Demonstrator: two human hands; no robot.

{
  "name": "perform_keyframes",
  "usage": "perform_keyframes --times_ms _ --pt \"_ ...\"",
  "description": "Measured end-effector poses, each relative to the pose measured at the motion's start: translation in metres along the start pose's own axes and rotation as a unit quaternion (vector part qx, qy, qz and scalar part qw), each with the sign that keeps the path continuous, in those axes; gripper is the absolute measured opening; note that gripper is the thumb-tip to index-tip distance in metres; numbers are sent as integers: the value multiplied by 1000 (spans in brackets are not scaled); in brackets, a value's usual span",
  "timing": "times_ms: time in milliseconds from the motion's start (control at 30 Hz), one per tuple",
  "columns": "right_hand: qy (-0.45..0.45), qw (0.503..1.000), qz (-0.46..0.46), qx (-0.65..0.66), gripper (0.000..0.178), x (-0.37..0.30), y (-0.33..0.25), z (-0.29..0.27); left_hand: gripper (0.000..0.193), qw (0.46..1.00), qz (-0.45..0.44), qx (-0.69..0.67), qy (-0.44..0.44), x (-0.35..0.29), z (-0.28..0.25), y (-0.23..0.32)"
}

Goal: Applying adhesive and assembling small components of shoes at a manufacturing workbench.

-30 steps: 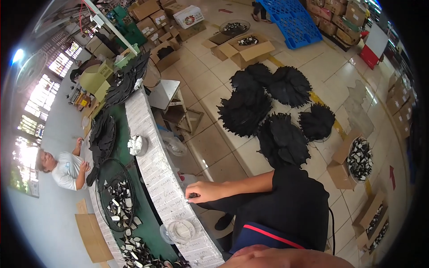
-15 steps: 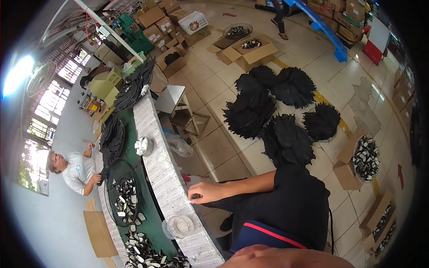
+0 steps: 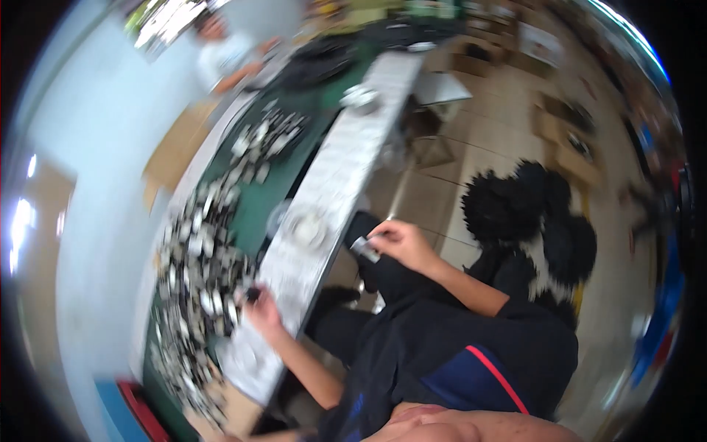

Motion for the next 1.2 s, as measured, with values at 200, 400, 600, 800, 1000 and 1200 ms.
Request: perform_keyframes --times_ms 200,400,600,800,1000,1200 --pt "-62 991 -84 -87 13 16 -16 39 26 984 35 123 126 -108 39 -56" --pt "-140 964 -118 -194 12 34 -29 76 25 982 0 188 34 -127 46 -63" --pt "-146 954 -152 -215 13 52 -21 97 21 960 -61 271 42 -117 57 -86" --pt "-126 925 -238 -267 17 47 -20 109 29 955 -99 277 49 -107 45 -111" --pt "-144 891 -315 -293 20 38 -11 111 29 966 -89 234 72 -113 46 -131" --pt "-166 872 -340 -310 21 32 -6 115 29 967 -57 242 53 -114 50 -128"
Point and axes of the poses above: each hand's wrist, its own x-axis towards the middle knuckle, its own z-axis out of the palm, y = z × x, the point moved 2 cm from there along x, towards the middle knuckle, and after that the axes turned 8 degrees about -x, right-handed, at the moved point
